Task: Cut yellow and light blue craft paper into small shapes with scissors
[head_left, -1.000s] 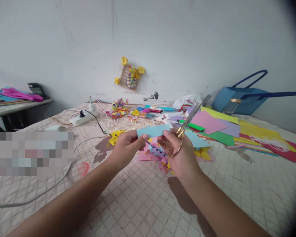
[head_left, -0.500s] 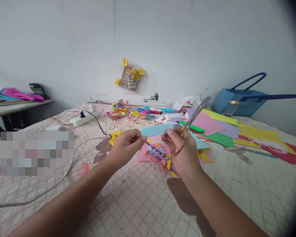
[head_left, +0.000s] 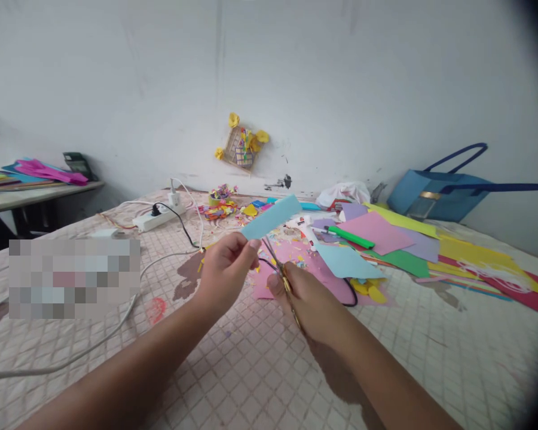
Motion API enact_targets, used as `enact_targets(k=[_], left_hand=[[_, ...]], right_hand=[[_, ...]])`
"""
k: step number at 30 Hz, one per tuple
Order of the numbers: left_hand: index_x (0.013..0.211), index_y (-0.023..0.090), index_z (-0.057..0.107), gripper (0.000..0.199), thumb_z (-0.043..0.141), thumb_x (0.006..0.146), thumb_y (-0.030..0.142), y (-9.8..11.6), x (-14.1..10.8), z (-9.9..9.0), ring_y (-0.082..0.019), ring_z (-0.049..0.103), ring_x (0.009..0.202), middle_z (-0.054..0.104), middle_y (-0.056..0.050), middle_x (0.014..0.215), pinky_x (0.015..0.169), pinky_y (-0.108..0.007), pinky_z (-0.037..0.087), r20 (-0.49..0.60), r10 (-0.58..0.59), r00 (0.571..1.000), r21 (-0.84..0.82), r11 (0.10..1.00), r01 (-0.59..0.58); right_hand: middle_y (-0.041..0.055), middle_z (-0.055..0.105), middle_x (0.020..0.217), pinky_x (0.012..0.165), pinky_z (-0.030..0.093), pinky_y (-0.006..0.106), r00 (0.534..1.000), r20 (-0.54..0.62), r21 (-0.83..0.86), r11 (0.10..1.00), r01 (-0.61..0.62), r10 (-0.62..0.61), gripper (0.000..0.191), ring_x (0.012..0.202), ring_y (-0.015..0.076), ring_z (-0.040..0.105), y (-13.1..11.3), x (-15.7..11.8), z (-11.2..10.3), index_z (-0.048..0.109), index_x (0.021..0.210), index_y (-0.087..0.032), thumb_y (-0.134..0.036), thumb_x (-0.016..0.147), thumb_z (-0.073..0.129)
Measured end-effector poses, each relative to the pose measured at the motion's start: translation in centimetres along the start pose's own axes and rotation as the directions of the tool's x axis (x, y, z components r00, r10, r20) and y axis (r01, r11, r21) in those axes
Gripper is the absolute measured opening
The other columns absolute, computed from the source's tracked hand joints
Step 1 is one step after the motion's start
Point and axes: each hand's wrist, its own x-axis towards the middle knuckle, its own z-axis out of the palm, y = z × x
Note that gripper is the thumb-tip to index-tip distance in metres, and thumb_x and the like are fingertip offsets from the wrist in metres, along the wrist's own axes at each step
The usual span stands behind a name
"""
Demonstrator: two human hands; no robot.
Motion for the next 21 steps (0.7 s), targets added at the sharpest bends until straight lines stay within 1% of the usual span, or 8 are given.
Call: enact_targets(k=[3,6,8,11,12,14,18,21], left_hand=[[0.058,0.015,0.048,0.027,0.054,0.077,0.033,-0.3,-0.4,0.3,-0.006,0.041,0.046,0.05,0.003,0.05,0.045,-0.019,0.032,0.104,-0.034,0.994,0.024,0.999,0.032],[0.057,0.015,0.047,0.026,0.056,0.075,0.033,-0.2,-0.1,0.1,-0.006,0.041,0.047,0.048,0.003,0.05,0.045,-0.019,0.032,0.209,-0.065,0.976,0.013,0.998,0.063],[0.057,0.014,0.049,0.025,0.057,0.074,0.032,0.1,0.4,-0.3,-0.007,0.043,0.048,0.048,0.003,0.05,0.046,-0.02,0.033,0.328,-0.095,0.94,0.011,0.995,0.097],[0.056,0.013,0.052,0.024,0.059,0.072,0.03,0.6,1.1,-1.2,-0.006,0.043,0.046,0.049,0.003,0.049,0.043,-0.019,0.032,0.493,-0.134,0.86,0.017,0.989,0.145],[0.057,0.013,0.053,0.024,0.06,0.071,0.03,0.7,1.3,-1.5,-0.006,0.043,0.045,0.05,0.003,0.049,0.043,-0.018,0.031,0.518,-0.136,0.845,0.008,0.988,0.155],[0.056,0.013,0.054,0.024,0.062,0.071,0.029,0.7,1.6,-1.8,-0.005,0.044,0.045,0.05,0.003,0.049,0.042,-0.018,0.032,0.54,-0.135,0.831,-0.014,0.986,0.169],[0.059,0.012,0.056,0.023,0.065,0.069,0.03,0.4,1.6,-1.8,-0.006,0.049,0.047,0.053,0.002,0.051,0.045,-0.018,0.037,0.546,-0.155,0.823,-0.029,0.979,0.203],[0.059,0.012,0.055,0.023,0.066,0.069,0.03,0.3,1.5,-1.6,-0.007,0.049,0.048,0.054,0.002,0.051,0.044,-0.017,0.035,0.532,-0.17,0.83,-0.015,0.978,0.21]], right_hand=[[0.0026,0.057,0.073,0.057,0.034,0.027,0.996,0.067,0.064,0.996,0.056,-0.06,0.033,0.065,0.0162,0.051,-0.4,-0.2,-0.2,0.048,0.082,-0.02,-0.05,0.088,0.039],[0.0025,0.058,0.077,0.058,0.036,0.028,0.99,0.078,0.129,0.986,0.103,-0.114,0.028,0.067,0.0167,0.052,-0.8,-0.3,-0.6,0.052,0.089,-0.021,-0.046,0.09,0.039],[0.0033,0.059,0.083,0.061,0.037,0.029,0.985,0.094,0.166,0.977,0.131,-0.148,0.026,0.072,0.0179,0.054,-1.0,-0.3,-0.9,0.053,0.094,-0.023,-0.044,0.09,0.039],[0.0041,0.06,0.088,0.066,0.039,0.03,0.98,0.13,0.194,0.973,0.123,-0.149,0.026,0.079,0.0193,0.055,-1.0,-0.4,-1.0,0.053,0.098,-0.023,-0.043,0.091,0.039],[0.0042,0.06,0.087,0.067,0.04,0.031,0.981,0.136,0.19,0.975,0.112,-0.139,0.026,0.078,0.0194,0.055,-1.0,-0.5,-1.0,0.053,0.098,-0.023,-0.043,0.09,0.039],[0.0044,0.06,0.086,0.068,0.04,0.031,0.982,0.144,0.184,0.978,0.097,-0.124,0.027,0.076,0.0191,0.055,-0.9,-0.5,-1.0,0.053,0.096,-0.021,-0.045,0.09,0.04],[0.0053,0.06,0.088,0.071,0.041,0.031,0.978,0.149,0.234,0.966,0.107,-0.145,0.032,0.079,0.0193,0.055,-1.1,-0.5,-1.1,0.054,0.103,-0.021,-0.046,0.09,0.039],[0.0044,0.06,0.087,0.07,0.041,0.03,0.974,0.147,0.268,0.955,0.128,-0.171,0.032,0.079,0.0185,0.054,-1.3,-0.4,-1.2,0.053,0.106,-0.022,-0.045,0.09,0.038]])
